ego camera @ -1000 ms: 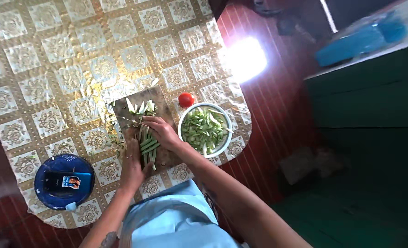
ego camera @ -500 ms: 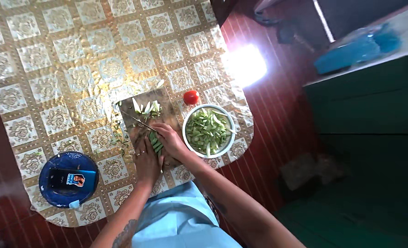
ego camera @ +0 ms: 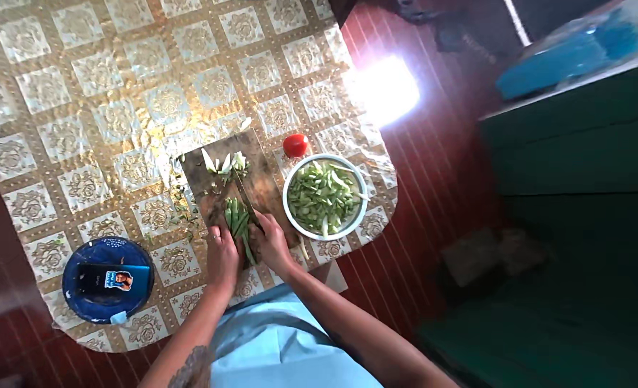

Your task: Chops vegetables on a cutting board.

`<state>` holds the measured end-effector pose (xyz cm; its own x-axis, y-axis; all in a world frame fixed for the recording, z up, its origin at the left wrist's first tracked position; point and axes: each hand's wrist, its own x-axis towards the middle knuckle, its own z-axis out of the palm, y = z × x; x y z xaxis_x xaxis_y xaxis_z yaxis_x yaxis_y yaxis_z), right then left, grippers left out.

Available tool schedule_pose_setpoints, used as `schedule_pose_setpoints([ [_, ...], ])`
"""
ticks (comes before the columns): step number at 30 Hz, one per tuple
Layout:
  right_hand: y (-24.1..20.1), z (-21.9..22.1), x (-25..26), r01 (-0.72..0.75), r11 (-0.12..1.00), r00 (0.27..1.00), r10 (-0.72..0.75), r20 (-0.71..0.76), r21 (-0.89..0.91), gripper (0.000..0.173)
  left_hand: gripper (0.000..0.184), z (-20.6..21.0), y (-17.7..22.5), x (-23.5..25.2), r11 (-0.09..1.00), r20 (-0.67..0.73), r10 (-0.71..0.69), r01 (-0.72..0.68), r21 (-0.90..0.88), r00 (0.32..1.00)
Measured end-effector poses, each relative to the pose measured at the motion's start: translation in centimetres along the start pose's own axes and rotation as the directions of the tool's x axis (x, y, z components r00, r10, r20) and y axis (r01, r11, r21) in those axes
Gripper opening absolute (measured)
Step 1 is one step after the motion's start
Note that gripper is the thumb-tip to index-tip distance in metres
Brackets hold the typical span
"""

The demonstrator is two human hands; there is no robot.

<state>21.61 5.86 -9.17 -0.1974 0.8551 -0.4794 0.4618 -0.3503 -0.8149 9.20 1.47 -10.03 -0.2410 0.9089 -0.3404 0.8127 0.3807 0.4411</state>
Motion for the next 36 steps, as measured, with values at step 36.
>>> schedule_pose_setpoints([
  [36, -0.3, -1.8, -4.3, -0.032, 0.909, 0.993, 0.077, 0.092, -0.415, 0.061, 0.055, 4.5, -1.7, 0.0, 0.952, -0.145, 0.305, -0.303, 0.036, 0.941],
])
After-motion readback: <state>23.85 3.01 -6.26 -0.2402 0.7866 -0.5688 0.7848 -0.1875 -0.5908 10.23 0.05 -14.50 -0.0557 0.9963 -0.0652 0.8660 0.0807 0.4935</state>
